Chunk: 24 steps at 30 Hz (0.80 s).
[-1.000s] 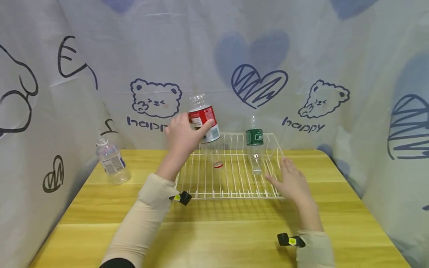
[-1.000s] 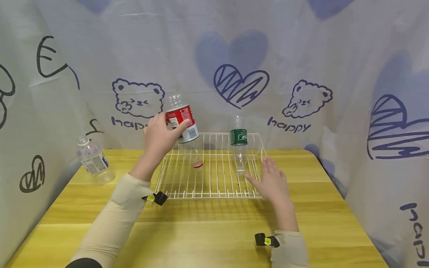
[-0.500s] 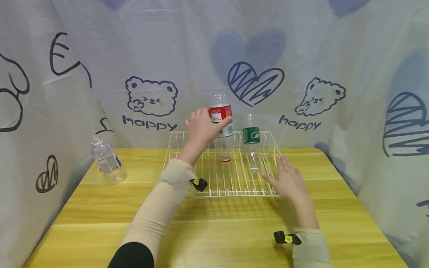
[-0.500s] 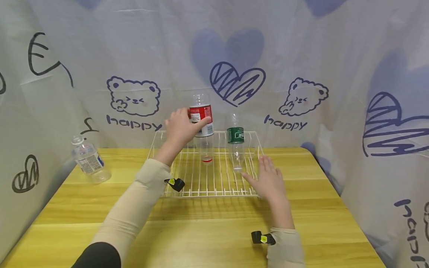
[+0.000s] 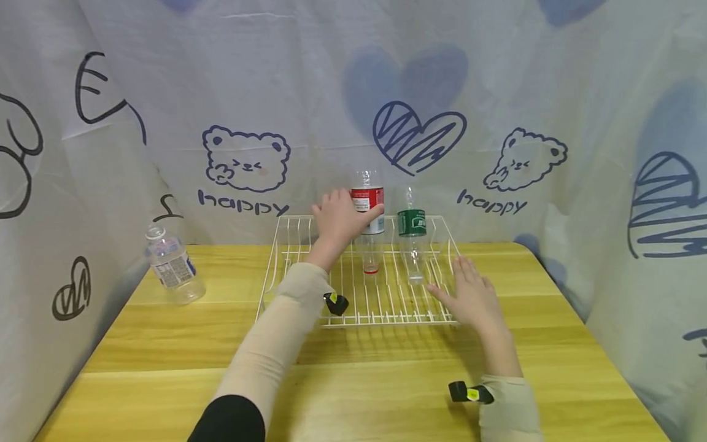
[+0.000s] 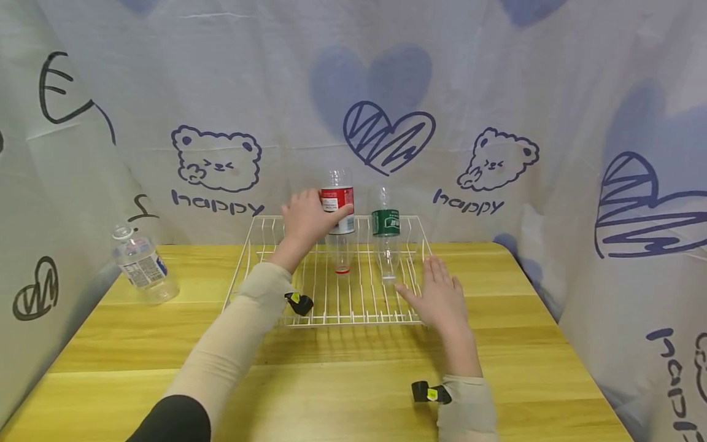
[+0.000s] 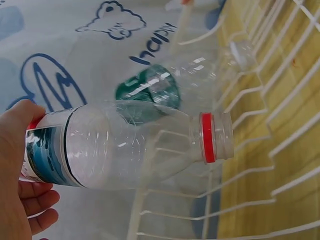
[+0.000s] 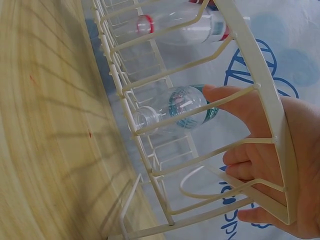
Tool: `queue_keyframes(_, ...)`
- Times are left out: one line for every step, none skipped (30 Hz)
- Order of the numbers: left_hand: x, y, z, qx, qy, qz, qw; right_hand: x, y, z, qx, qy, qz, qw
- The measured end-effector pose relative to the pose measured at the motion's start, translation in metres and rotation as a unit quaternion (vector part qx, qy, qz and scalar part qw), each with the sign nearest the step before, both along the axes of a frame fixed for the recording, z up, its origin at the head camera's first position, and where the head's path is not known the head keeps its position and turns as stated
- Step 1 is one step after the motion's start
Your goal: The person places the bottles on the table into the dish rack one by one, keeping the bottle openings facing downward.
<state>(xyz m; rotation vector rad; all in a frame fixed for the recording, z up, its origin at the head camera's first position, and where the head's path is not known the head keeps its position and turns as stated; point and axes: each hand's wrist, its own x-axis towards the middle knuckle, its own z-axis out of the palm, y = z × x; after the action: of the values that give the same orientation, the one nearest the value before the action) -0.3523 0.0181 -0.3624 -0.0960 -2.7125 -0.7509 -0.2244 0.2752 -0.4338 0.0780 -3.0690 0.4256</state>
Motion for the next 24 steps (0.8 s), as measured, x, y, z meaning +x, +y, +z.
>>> queue_keyframes(-0.001,0.000,-0.002,-0.005,-0.003,0.000,1.0000,0.000,0.000,0.000,0.001,-0.001,0.000,1.0000)
queue_keyframes(-0.002,0.001,-0.005,-0.012,-0.007,0.001,0.9999,0.000,0.000,-0.001,0.002,-0.002,0.000,1.0000)
queue_keyframes(-0.002,0.001,-0.007,-0.016,-0.011,0.001,0.9998,0.000,-0.001,-0.001,0.004,-0.003,0.001,1.0000)
queue_keyframes(-0.003,0.001,-0.010,-0.021,-0.014,0.002,0.9997,0.000,-0.001,-0.001,0.006,-0.005,0.001,1.0000)
queue_keyframes(-0.004,0.001,-0.012,-0.023,-0.017,0.002,0.9996,0.000,-0.001,-0.001,0.006,-0.005,0.001,1.0000)
queue_keyframes(-0.005,0.001,-0.014,-0.026,-0.020,0.003,0.9994,0.000,-0.001,-0.001,0.006,-0.004,0.001,1.0000)
queue_keyframes(-0.005,0.001,-0.015,-0.027,-0.023,0.003,0.9994,0.000,-0.001,-0.001,0.006,-0.002,0.001,1.0000)
queue_keyframes(-0.006,0.002,-0.017,-0.027,-0.026,0.004,0.9993,0.000,-0.001,-0.001,0.005,-0.001,0.001,1.0000)
queue_keyframes(-0.007,0.002,-0.018,-0.028,-0.029,0.005,0.9992,0.000,-0.001,0.000,0.006,0.001,0.001,1.0000)
queue_keyframes(-0.007,0.001,-0.019,-0.027,-0.032,0.006,0.9991,0.001,-0.001,0.000,0.005,0.003,0.001,1.0000)
queue_keyframes(-0.008,0.001,-0.021,-0.025,-0.034,0.007,0.9991,0.001,-0.001,0.001,0.004,0.004,0.002,1.0000)
queue_keyframes(-0.008,0.000,-0.022,-0.025,-0.038,0.009,0.9989,0.001,-0.002,0.002,0.003,0.004,0.002,1.0000)
queue_keyframes(-0.009,0.000,-0.023,-0.024,-0.041,0.010,0.9988,0.002,-0.002,0.002,0.003,0.004,0.003,1.0000)
queue_keyframes(-0.010,0.000,-0.024,-0.023,-0.045,0.011,0.9987,0.002,-0.002,0.003,0.002,0.003,0.003,1.0000)
queue_keyframes(-0.010,0.000,-0.026,-0.023,-0.048,0.013,0.9985,0.002,-0.002,0.003,0.003,0.003,0.004,1.0000)
queue_keyframes(-0.011,-0.001,-0.027,-0.019,-0.052,0.014,0.9984,0.003,-0.001,0.004,0.003,0.002,0.004,1.0000)
queue_keyframes(-0.012,-0.001,-0.029,-0.016,-0.056,0.015,0.9982,0.003,-0.001,0.004,0.003,0.002,0.004,1.0000)
queue_keyframes(-0.012,-0.001,-0.030,-0.013,-0.061,0.017,0.9979,0.003,-0.001,0.004,0.004,0.003,0.004,1.0000)
queue_keyframes(-0.013,-0.001,-0.031,-0.008,-0.065,0.018,0.9977,0.003,-0.001,0.003,0.004,0.003,0.004,1.0000)
queue_keyframes(-0.014,-0.001,-0.032,-0.006,-0.068,0.019,0.9975,0.003,-0.001,0.003,0.004,0.003,0.003,1.0000)
queue_keyframes(-0.014,-0.001,-0.033,-0.004,-0.070,0.020,0.9973,0.003,-0.001,0.002,0.004,0.003,0.003,1.0000)
queue_keyframes(-0.015,-0.001,-0.034,-0.004,-0.071,0.021,0.9972,0.002,-0.001,0.002,0.004,0.003,0.003,1.0000)
queue_keyframes(-0.016,-0.001,-0.035,-0.005,-0.072,0.022,0.9971,0.002,-0.001,0.001,0.003,0.003,0.003,1.0000)
queue_keyframes(-0.017,-0.001,-0.036,-0.006,-0.071,0.022,0.9972,0.002,-0.001,0.001,0.002,0.003,0.003,1.0000)
